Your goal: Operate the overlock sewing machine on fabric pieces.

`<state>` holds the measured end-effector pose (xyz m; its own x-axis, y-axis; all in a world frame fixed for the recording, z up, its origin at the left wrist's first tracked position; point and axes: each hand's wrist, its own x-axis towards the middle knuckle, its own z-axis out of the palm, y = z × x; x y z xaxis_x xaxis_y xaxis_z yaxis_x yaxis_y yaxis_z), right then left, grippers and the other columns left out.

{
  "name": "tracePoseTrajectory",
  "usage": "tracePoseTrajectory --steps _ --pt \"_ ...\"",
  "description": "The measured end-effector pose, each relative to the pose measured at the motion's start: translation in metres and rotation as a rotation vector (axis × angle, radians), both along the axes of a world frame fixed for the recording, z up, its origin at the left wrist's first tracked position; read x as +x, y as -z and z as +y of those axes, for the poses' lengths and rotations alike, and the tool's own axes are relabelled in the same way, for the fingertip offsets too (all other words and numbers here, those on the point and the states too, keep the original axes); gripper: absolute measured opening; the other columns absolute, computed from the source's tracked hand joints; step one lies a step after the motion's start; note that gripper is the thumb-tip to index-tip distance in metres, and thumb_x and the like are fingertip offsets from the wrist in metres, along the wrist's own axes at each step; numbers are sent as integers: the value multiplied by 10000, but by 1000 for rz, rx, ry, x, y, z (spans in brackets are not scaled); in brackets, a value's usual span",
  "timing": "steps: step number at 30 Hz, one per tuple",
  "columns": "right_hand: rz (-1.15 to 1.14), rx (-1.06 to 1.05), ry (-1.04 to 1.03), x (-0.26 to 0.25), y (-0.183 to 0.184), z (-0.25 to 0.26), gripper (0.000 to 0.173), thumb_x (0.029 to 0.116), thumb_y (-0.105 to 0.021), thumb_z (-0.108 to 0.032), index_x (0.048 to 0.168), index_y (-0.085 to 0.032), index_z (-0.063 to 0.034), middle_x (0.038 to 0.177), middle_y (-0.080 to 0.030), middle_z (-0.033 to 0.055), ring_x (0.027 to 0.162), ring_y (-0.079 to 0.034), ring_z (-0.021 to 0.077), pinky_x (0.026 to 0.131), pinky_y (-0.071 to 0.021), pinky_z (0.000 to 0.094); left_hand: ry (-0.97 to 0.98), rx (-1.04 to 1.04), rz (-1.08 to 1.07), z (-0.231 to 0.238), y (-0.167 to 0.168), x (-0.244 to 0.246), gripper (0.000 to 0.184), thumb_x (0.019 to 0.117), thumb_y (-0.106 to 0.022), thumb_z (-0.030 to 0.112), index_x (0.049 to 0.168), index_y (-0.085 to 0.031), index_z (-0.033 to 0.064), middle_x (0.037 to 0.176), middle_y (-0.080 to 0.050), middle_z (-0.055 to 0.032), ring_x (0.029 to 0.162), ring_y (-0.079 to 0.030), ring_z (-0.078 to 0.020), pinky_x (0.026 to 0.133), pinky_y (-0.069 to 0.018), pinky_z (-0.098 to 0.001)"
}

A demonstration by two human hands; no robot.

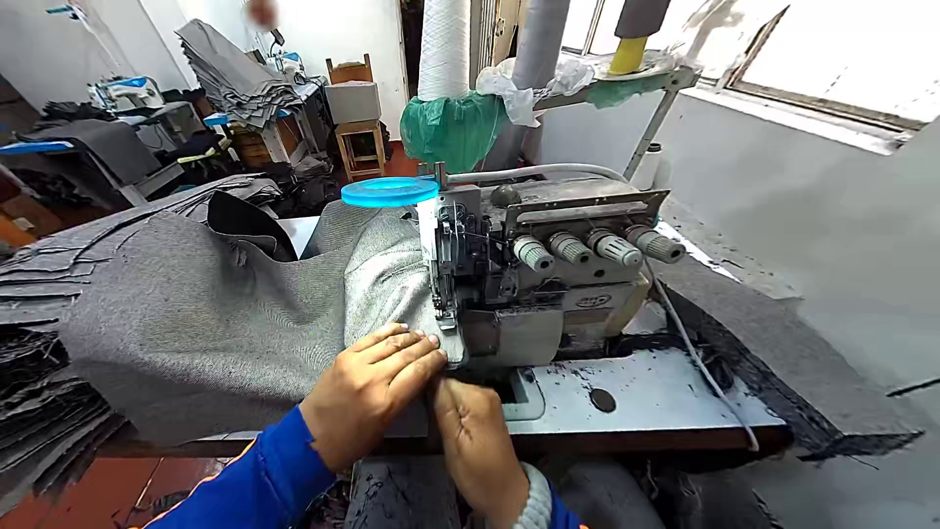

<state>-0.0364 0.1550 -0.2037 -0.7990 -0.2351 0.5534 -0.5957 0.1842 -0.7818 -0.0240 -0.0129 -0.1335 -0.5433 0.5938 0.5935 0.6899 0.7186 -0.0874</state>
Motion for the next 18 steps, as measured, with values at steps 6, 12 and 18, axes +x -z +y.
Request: tracePoseTrajectory --steps 6,12,18 --pt "190 191 205 0 37 30 484 1076 -403 -269 798 -737 -57 815 -734 65 817 -717 177 775 -597 344 -475 137 123 -29 64 34 454 960 -536 144 1411 -590 132 1436 -595 -196 1372 -512 -443 1083 -408 -666" --pt "103 908 273 -15 45 45 635 982 -493 -616 853 -769 -58 799 -748 138 798 -748 354 725 -590 571 -989 363 -530 -74 81 -34 865 862 -775 175 1615 -349 183 1533 -477 -241 1404 -351 -605 1062 -208 -855" --pt "-334 1164 -42 -38 13 49 900 964 -392 -752 889 -706 88 951 -714 317 979 -694 521 804 -509 698 -615 -17 -979 -118 4 -109 676 873 -790 79 1483 -504 20 1385 -598 -273 1294 -569 -445 1092 -416 -642"
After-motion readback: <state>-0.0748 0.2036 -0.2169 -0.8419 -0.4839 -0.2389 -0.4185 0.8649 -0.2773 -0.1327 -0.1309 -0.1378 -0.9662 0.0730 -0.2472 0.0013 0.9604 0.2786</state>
